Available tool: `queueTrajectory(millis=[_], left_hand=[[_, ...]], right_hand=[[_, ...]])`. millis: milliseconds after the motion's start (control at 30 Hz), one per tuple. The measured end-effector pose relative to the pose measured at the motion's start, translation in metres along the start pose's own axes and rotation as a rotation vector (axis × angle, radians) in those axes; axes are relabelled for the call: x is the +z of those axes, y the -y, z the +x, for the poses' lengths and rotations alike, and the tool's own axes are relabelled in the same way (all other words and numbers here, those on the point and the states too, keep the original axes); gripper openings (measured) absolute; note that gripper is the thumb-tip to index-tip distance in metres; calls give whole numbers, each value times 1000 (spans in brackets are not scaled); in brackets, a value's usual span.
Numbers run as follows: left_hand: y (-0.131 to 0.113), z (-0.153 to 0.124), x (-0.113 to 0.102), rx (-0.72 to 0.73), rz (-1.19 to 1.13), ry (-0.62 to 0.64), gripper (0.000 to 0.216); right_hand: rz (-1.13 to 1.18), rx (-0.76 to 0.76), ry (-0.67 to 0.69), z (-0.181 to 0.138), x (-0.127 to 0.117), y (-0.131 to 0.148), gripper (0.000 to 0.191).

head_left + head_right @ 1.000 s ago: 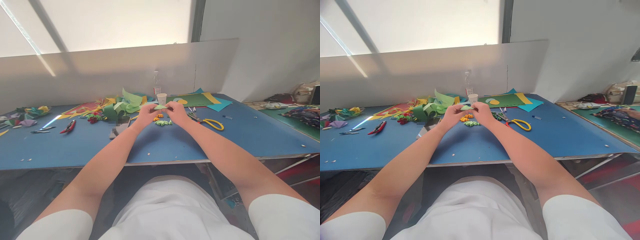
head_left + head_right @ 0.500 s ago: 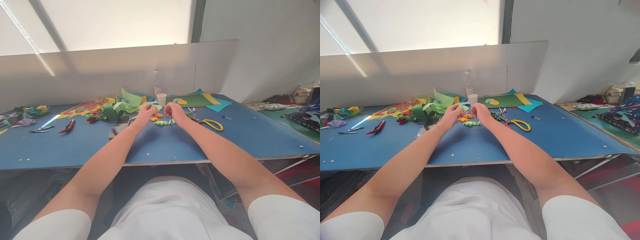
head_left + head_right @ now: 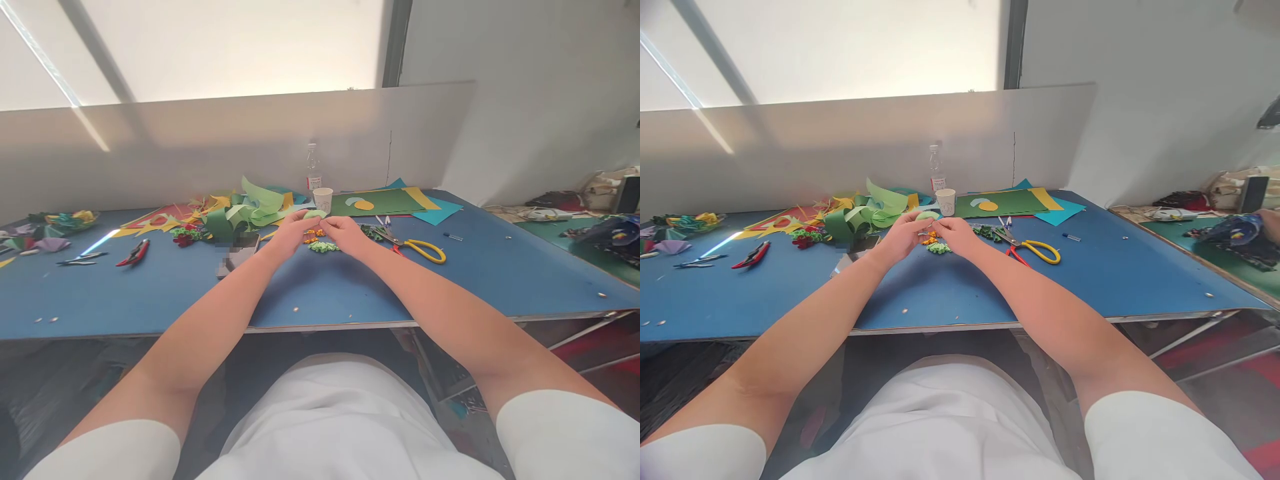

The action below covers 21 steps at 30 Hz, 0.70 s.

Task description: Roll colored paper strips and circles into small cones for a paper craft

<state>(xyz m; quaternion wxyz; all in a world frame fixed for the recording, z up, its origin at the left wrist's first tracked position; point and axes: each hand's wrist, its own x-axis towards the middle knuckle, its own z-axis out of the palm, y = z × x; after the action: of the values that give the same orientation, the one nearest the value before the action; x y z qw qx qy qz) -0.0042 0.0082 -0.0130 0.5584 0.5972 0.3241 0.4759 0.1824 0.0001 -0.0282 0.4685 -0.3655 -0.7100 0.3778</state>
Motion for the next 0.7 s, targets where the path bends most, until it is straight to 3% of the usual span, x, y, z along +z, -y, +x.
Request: queueTrajectory(millis=[133, 300, 433, 567, 700], left_hand=[[0, -1, -1, 12, 20, 73, 32], [-2, -3, 2, 16, 71, 105, 29], [-5, -5, 5, 11, 78, 92, 30], [-6, -3, 4, 4, 66, 25, 34], [-2, 0, 1, -17, 89, 23, 35]], right_hand=[[7, 17, 74, -4, -3, 4, 62], [30, 52, 96, -6, -2, 4, 39], [25, 55, 112, -6, -2, 6, 31], [-71, 66, -23, -5, -9, 11, 29], [-7, 6, -151, -1, -15, 13, 18]])
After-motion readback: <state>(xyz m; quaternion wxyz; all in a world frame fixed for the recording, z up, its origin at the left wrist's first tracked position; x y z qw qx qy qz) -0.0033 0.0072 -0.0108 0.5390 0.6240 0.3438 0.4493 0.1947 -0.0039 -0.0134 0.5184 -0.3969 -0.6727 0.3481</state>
